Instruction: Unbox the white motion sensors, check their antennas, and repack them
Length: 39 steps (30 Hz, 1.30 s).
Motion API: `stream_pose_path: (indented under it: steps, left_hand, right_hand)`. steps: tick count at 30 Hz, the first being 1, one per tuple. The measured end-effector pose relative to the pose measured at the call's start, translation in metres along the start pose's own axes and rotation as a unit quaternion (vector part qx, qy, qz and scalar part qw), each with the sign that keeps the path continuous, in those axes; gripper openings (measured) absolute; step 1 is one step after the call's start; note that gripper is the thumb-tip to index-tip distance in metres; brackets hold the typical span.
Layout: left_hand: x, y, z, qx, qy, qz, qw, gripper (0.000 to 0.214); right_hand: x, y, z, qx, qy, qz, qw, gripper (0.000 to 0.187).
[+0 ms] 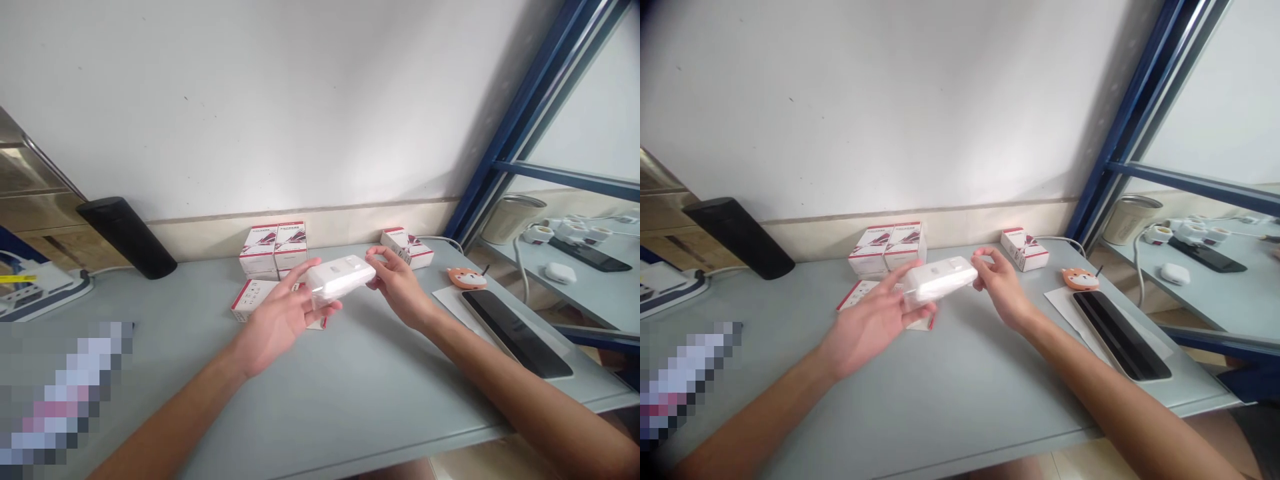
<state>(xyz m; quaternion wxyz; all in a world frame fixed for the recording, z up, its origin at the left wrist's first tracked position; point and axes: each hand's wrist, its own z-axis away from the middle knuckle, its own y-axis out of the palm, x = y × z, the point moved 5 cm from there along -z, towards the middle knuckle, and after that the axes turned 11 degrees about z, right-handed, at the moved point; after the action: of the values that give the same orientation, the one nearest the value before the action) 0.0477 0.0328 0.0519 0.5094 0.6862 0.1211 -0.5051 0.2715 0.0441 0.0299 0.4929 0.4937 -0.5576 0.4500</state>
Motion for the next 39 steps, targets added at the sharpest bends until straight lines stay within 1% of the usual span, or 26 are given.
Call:
stream_pose_path:
  steps: [1, 2, 3, 5, 7, 8, 9, 11, 13, 15, 17, 19, 21, 22, 23, 24, 25, 27, 28, 29, 31, 33, 34, 37, 39]
  left_hand:
    - [0.002, 0.001, 0.001, 0.013, 0.004, -0.041, 0.999, 0.062]
    - [0.003, 0.002, 0.001, 0.016, 0.015, -0.091, 0.996, 0.066]
    - [0.004, 0.001, 0.001, 0.007, 0.036, -0.142, 0.989, 0.065]
    - [0.001, -0.002, 0.002, -0.038, 0.11, -0.234, 0.965, 0.05]
    - [-0.004, -0.005, 0.004, -0.083, 0.179, -0.301, 0.933, 0.039]
    - [-0.006, -0.005, 0.005, -0.1, 0.196, -0.324, 0.92, 0.038]
    - [-0.007, -0.006, 0.006, -0.113, 0.201, -0.335, 0.914, 0.037]
    - [-0.009, -0.006, 0.006, -0.126, 0.187, -0.32, 0.92, 0.036]
    - [-0.011, -0.006, 0.005, -0.131, 0.16, -0.277, 0.938, 0.038]
    - [-0.013, -0.006, 0.005, -0.135, 0.125, -0.233, 0.955, 0.038]
    - [-0.015, -0.008, 0.003, -0.135, 0.085, -0.19, 0.969, 0.037]
    - [-0.015, -0.012, 0.002, -0.135, 0.041, -0.14, 0.98, 0.039]
    - [-0.014, -0.018, 0.0, -0.131, -0.01, -0.094, 0.987, 0.045]
    - [-0.013, -0.021, -0.001, -0.126, -0.032, -0.076, 0.989, 0.049]
    - [-0.013, -0.023, -0.002, -0.118, -0.05, -0.059, 0.99, 0.053]
    - [-0.012, -0.024, -0.003, -0.108, -0.065, -0.043, 0.991, 0.054]
    - [-0.012, -0.025, -0.004, -0.099, -0.076, -0.031, 0.992, 0.053]
    - [-0.011, -0.026, -0.004, -0.091, -0.089, -0.023, 0.992, 0.047]
    - [-0.01, -0.026, -0.004, -0.093, -0.09, -0.029, 0.991, 0.043]
    - [-0.009, -0.025, -0.004, -0.098, -0.088, -0.041, 0.99, 0.04]
    - [-0.008, -0.024, -0.003, -0.109, -0.072, -0.074, 0.989, 0.035]
    - [-0.006, -0.021, -0.002, -0.109, -0.058, -0.11, 0.986, 0.033]
    - [-0.006, -0.019, -0.001, -0.107, -0.051, -0.123, 0.985, 0.034]
    - [-0.011, -0.013, -0.002, -0.091, -0.025, -0.124, 0.988, 0.037]
    - [-0.023, -0.012, -0.003, -0.082, 0.027, -0.138, 0.987, 0.04]
  right_hand:
    - [-0.001, 0.001, 0.001, 0.007, 0.026, -0.034, 0.999, 0.037]
    - [-0.002, 0.003, 0.002, 0.017, 0.05, -0.065, 0.996, 0.038]
    - [-0.002, 0.005, 0.003, 0.027, 0.069, -0.091, 0.993, 0.038]
    - [0.002, 0.008, 0.007, 0.034, 0.078, -0.12, 0.989, 0.037]
    - [0.008, 0.009, 0.009, 0.025, 0.043, -0.106, 0.993, 0.034]
    - [0.012, 0.009, 0.011, 0.019, 0.015, -0.084, 0.996, 0.032]
    - [0.015, 0.009, 0.012, 0.015, -0.015, -0.055, 0.998, 0.03]
    - [0.021, 0.011, 0.016, 0.012, -0.07, 0.011, 0.997, 0.026]
    - [0.025, 0.015, 0.021, 0.021, -0.116, 0.071, 0.99, 0.024]
    - [0.025, 0.019, 0.026, 0.039, -0.146, 0.13, 0.98, 0.025]
    - [0.023, 0.024, 0.031, 0.071, -0.165, 0.194, 0.964, 0.026]
    - [0.021, 0.028, 0.034, 0.113, -0.187, 0.25, 0.943, 0.029]
    - [0.02, 0.029, 0.036, 0.145, -0.213, 0.279, 0.925, 0.031]
    - [0.02, 0.027, 0.036, 0.151, -0.225, 0.285, 0.919, 0.033]
    - [0.021, 0.025, 0.035, 0.148, -0.235, 0.29, 0.916, 0.036]
    - [0.022, 0.023, 0.034, 0.141, -0.241, 0.295, 0.914, 0.044]
    - [0.024, 0.021, 0.032, 0.134, -0.247, 0.298, 0.912, 0.056]
    - [0.025, 0.021, 0.031, 0.135, -0.256, 0.296, 0.91, 0.088]
    - [0.024, 0.024, 0.032, 0.149, -0.263, 0.29, 0.908, 0.103]
    - [0.023, 0.028, 0.034, 0.17, -0.272, 0.282, 0.904, 0.114]
    - [0.019, 0.041, 0.041, 0.223, -0.285, 0.262, 0.895, 0.126]
    - [0.013, 0.053, 0.048, 0.266, -0.268, 0.239, 0.895, 0.125]
    - [0.01, 0.057, 0.049, 0.276, -0.244, 0.221, 0.903, 0.122]
    - [0.002, 0.059, 0.046, 0.271, -0.128, 0.136, 0.944, 0.118]
    - [-0.001, 0.057, 0.042, 0.276, -0.042, 0.063, 0.958, 0.122]
